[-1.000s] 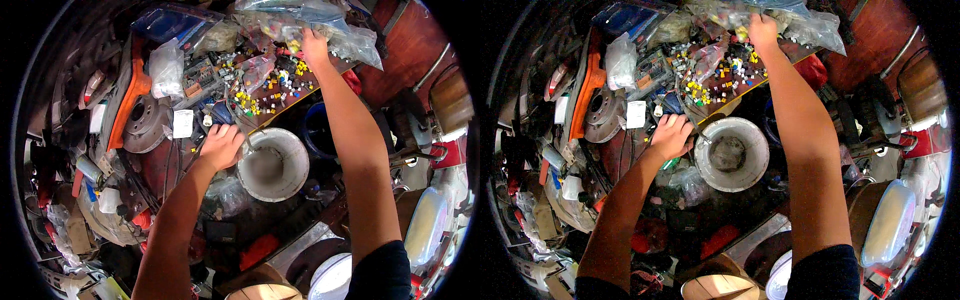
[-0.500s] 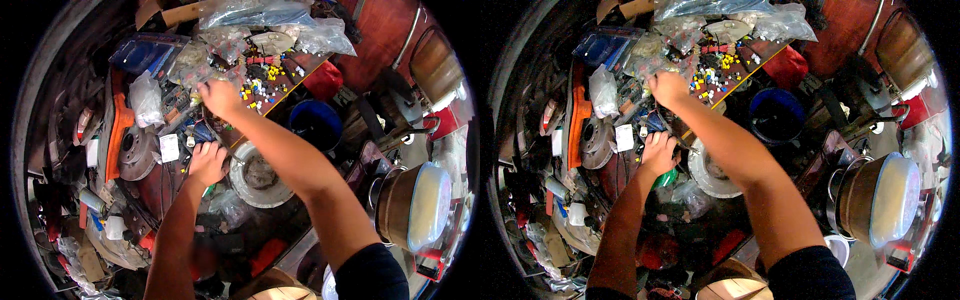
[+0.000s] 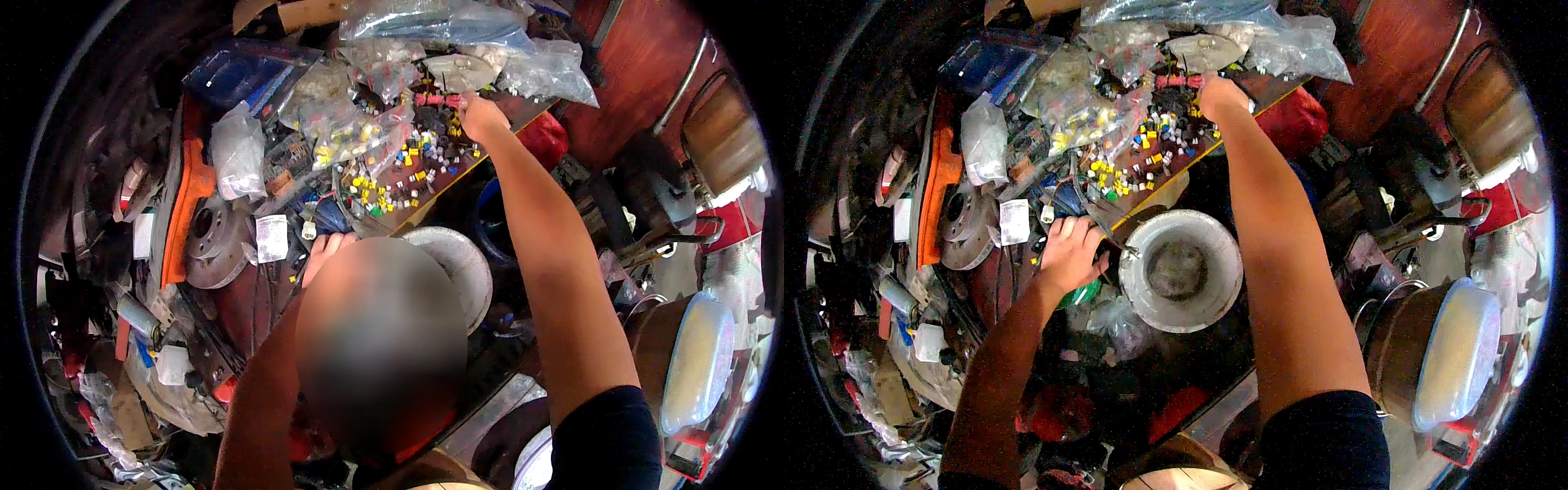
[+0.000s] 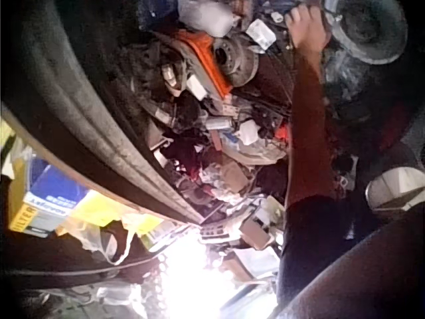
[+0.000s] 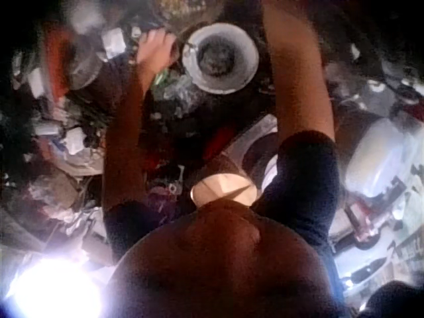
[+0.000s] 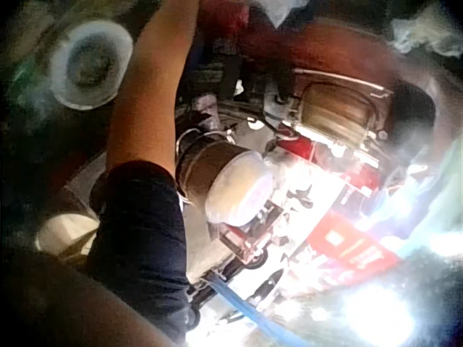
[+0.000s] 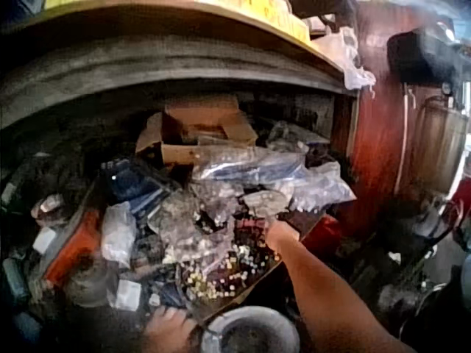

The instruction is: The person removes a black plastic grille piece from a car bumper, walks to a cluttered workbench to sort through small parts, and then returns to the car to reattach the bumper cover. They align the bumper with the vehicle's frame and press it into place.

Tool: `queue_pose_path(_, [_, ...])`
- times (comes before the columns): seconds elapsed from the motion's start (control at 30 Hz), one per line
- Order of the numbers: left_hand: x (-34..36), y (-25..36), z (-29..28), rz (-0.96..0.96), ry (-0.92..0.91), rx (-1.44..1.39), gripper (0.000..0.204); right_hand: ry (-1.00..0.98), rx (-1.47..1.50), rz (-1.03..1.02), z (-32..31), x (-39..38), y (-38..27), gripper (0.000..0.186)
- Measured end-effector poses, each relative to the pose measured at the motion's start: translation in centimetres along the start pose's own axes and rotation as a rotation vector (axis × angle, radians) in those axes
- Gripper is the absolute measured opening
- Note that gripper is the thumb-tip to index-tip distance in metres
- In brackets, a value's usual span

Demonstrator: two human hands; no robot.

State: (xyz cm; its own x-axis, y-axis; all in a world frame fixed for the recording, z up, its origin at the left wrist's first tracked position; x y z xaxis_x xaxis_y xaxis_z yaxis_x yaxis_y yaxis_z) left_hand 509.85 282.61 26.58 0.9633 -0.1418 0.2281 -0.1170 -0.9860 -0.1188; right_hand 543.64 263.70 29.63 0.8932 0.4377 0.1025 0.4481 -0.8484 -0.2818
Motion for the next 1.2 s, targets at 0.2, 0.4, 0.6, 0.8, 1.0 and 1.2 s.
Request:
queue_pose_path(0.2, [-0.3,-0.1,0.1,0.012,-0.025,0.009,0.048,-0.038,-0.242,-0.009,-1.4,0.2,-2.0,0.03])
queue_pose_path(0.4, [0.5,1.2,-2.5,-0.006,0.02,-0.116,0.048,0.021,-0.31,-0.173,-2.8,0.4,-1.4,0.026])
queue_pose_path(0.6, [0.4,1.1,-2.4,-0.022,0.004,-0.109,0.045,0.509,0.06,-0.154,-10.1,-2.1,1.0,0.03])
queue_pose_path(0.8, [0.7,1.3,-2.2,-0.033,0.01,-0.102,0.044,0.661,0.349,-0.303,-11.8,-2.3,-3.8,0.032])
queue_pose_path(1.0, [0.5,0.8,-2.6,-0.059,-0.061,-0.096,0.045,0.48,0.438,-0.437,-7.3,-1.9,-15.0,0.041])
queue_pose_path(1.2, [0.7,1.3,-2.6,-0.035,0.007,-0.095,0.044,-0.015,-0.138,-0.072,-2.2,-4.6,-4.1,0.051])
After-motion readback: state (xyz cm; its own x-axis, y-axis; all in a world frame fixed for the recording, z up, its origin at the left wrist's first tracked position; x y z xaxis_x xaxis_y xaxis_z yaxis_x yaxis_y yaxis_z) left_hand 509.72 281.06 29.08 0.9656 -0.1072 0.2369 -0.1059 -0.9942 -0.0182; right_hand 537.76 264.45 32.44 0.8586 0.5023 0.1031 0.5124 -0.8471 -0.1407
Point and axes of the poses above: each hand's wrist, its own x-axis towards the middle knuckle, its own z-axis out of the palm, y = z × x, the point moved 9 cm from there along x, towards the middle knuckle, and after that the axes turned 15 degrees about -z, right-handed, at the moved point
